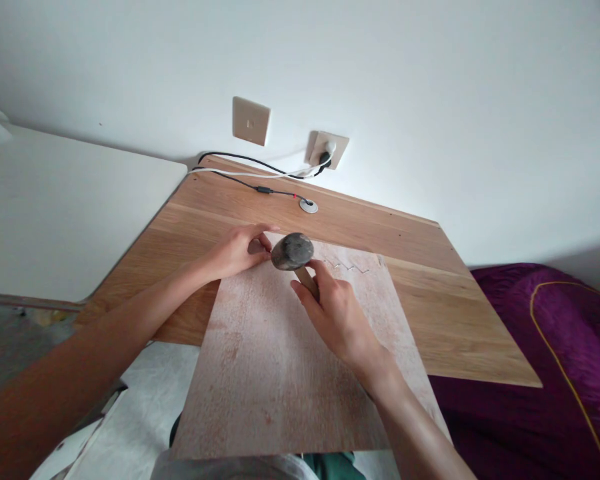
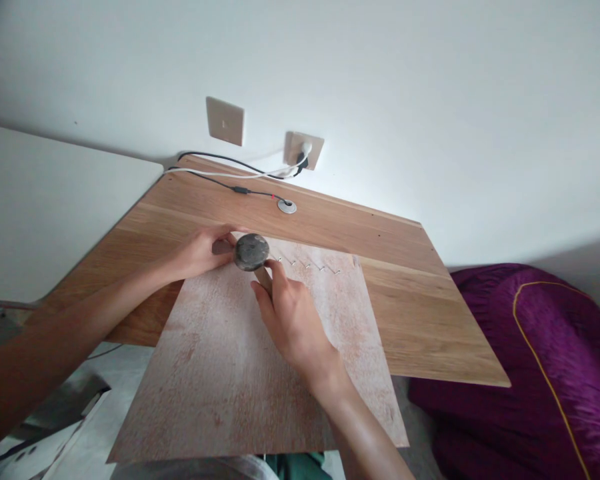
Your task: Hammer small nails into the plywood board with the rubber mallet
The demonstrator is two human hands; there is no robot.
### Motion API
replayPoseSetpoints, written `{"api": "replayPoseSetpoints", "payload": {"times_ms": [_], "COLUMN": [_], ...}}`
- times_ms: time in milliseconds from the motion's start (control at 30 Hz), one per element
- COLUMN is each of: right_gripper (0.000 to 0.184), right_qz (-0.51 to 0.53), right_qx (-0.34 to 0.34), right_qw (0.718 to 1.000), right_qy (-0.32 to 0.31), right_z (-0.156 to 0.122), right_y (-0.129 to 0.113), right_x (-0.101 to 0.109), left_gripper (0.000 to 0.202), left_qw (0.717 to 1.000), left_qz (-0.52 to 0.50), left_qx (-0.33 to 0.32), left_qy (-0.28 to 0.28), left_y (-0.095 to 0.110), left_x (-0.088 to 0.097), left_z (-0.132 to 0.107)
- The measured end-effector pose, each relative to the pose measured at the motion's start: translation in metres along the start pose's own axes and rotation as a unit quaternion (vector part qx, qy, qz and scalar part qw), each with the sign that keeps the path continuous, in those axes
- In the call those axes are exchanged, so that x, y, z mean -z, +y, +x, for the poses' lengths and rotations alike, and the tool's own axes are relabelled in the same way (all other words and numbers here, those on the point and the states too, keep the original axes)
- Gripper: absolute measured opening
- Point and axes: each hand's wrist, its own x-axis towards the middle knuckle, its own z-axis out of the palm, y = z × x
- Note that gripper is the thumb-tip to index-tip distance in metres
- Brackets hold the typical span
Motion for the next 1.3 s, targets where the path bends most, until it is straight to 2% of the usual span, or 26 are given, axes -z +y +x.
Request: {"api": "replayPoseSetpoints", "payload": {"times_ms": [67, 167, 267, 333, 433, 567, 700, 800, 900, 1000, 1133, 1200, 1300], "right_gripper": [0.027, 0.038, 0.038, 0.035, 0.034, 0.043, 0.043, 0.043, 0.034, 0.029, 0.046, 0.052, 0.047], "right_qz": [0.135, 0.301, 0.388, 0.402, 0.335, 0.197, 0.108, 0.071, 0.042, -0.036, -0.178, -0.21, -0.215], "right_qx": [-0.055, -0.122, -0.157, -0.173, -0.182, -0.166, -0.112, -0.079, -0.033, 0.068, 0.216, 0.256, 0.271], "right_qw": [0.989, 0.946, 0.907, 0.896, 0.923, 0.966, 0.988, 0.994, 0.997, 0.993, 0.956, 0.94, 0.935], "right_qy": [0.01, 0.024, 0.051, 0.075, 0.062, 0.017, 0.0, 0.017, 0.059, 0.094, 0.088, 0.083, 0.076], "right_z": [-0.016, -0.042, -0.068, -0.082, -0.094, -0.094, -0.09, -0.095, -0.108, -0.128, -0.155, -0.164, -0.17], "right_y": [0.011, 0.028, 0.043, 0.05, 0.053, 0.048, 0.038, 0.033, 0.035, 0.044, 0.06, 0.068, 0.082], "right_x": [0.004, 0.012, 0.02, 0.024, 0.027, 0.025, 0.019, 0.019, 0.025, 0.029, 0.025, 0.019, 0.014], "left_gripper": [0.044, 0.039, 0.039, 0.038, 0.034, 0.033, 0.029, 0.028, 0.032, 0.039, 0.041, 0.041, 0.04], "left_qw": [1.0, 0.999, 0.999, 0.998, 0.998, 0.996, 0.99, 0.983, 0.979, 0.978, 0.98, 0.981, 0.981], "left_qz": [0.018, 0.042, 0.049, 0.055, 0.066, 0.087, 0.134, 0.176, 0.2, 0.206, 0.198, 0.195, 0.193], "left_qx": [-0.004, -0.011, -0.019, -0.019, -0.01, -0.009, -0.036, -0.04, -0.015, 0.008, 0.004, 0.004, 0.007], "left_qy": [-0.001, -0.006, -0.009, -0.009, -0.011, -0.004, 0.012, 0.022, 0.031, 0.02, -0.017, -0.017, -0.013], "left_y": [0.0, 0.002, 0.005, 0.006, 0.008, 0.011, 0.016, 0.017, 0.016, 0.015, 0.014, 0.014, 0.018], "left_x": [0.0, 0.001, 0.001, 0.002, 0.002, 0.002, 0.004, 0.006, 0.007, 0.006, 0.006, 0.006, 0.004], "left_z": [0.0, 0.0, 0.0, 0.0, -0.001, -0.001, -0.001, -0.001, -0.001, 0.001, 0.002, 0.003, 0.004]}}
